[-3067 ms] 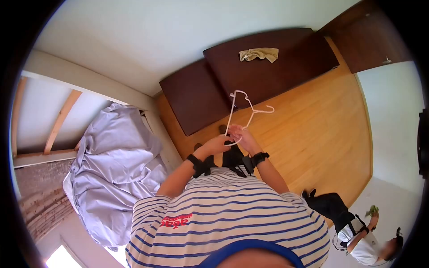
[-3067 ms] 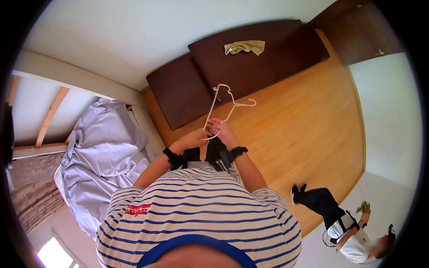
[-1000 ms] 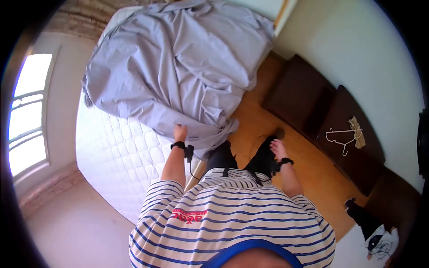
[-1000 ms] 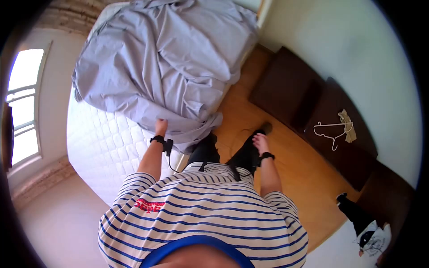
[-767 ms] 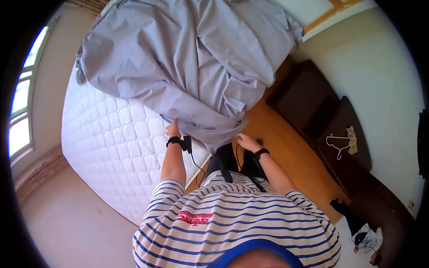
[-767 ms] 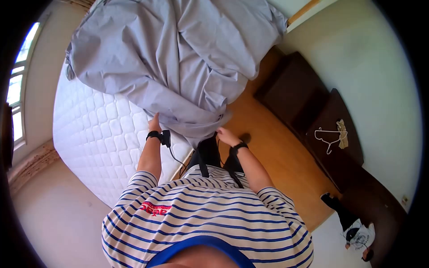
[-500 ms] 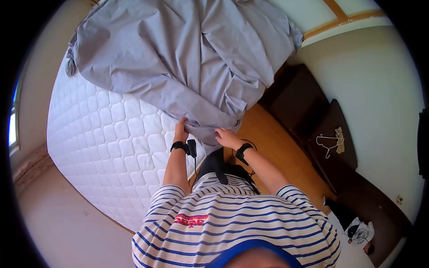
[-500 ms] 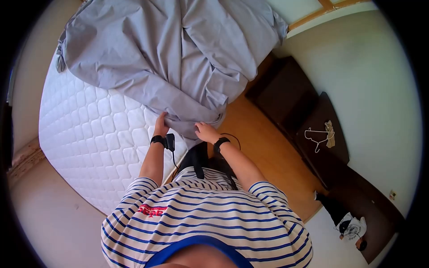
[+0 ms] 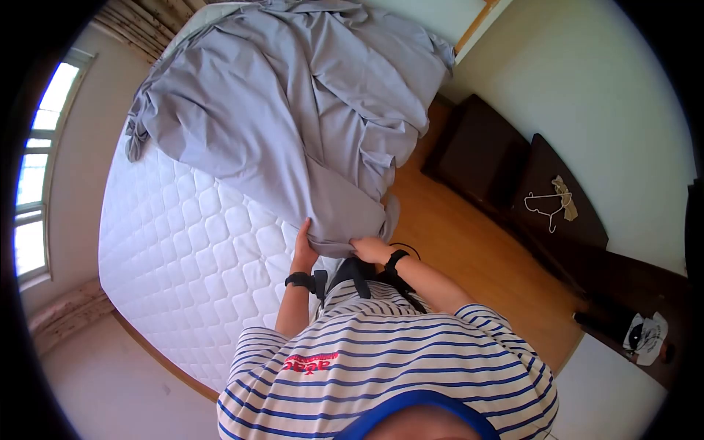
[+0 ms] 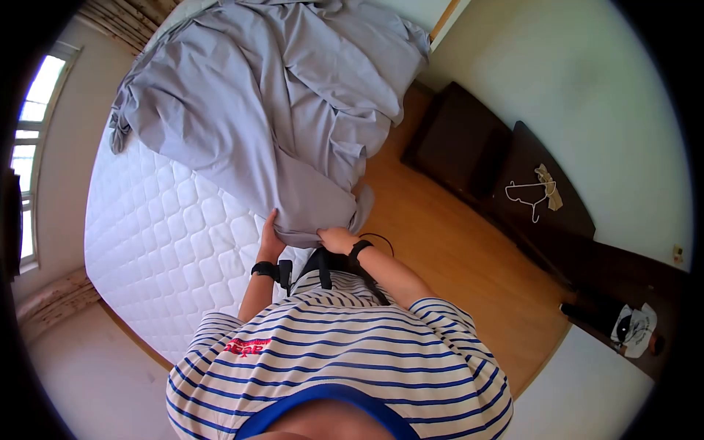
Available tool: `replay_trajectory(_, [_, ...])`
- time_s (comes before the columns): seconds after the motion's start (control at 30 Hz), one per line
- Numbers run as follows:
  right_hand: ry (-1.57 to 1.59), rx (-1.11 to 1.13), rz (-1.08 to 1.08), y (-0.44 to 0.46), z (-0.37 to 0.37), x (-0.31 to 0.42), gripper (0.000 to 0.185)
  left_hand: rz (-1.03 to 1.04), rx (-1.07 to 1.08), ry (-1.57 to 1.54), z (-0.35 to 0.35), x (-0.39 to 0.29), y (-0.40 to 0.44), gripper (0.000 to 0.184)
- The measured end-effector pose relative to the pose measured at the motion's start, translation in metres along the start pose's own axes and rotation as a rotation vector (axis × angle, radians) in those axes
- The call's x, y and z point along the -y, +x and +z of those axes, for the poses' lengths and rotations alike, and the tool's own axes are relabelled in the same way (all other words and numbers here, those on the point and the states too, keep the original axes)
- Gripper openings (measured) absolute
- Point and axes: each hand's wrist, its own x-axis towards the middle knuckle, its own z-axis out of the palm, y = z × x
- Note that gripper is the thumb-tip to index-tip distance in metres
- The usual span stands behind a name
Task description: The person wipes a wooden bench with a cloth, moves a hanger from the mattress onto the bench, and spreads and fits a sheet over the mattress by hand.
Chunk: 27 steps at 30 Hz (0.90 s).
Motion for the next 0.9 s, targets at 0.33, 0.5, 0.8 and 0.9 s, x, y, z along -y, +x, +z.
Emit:
replay_trajectory(0.33, [0.176,-0.116,-0.138,-0.123,0.076,0.088,0.022,0.316,0.035,0.341,-0.093,0.037,-0.12,0.04])
replay_trajectory(0.5, [0.236,-0.133,-0.295,-0.16,0.119,0.129,0.025,0.176,-0.092,0.161,-0.123,0.035,-0.191,0.042])
replay_trajectory(0.8, [0.071,-0.205,-0.25,-0.194,0.131,0.177,0.027,0.521,-0.122,0.841,-0.165,0.032,-0.253,0.039])
replay_trajectory(0.9, [0.021,-0.258,-0.191,-0.209,0.12,0.199,0.027,0.204,-0.001,0.26,-0.21,0.021,-0.213,0.038])
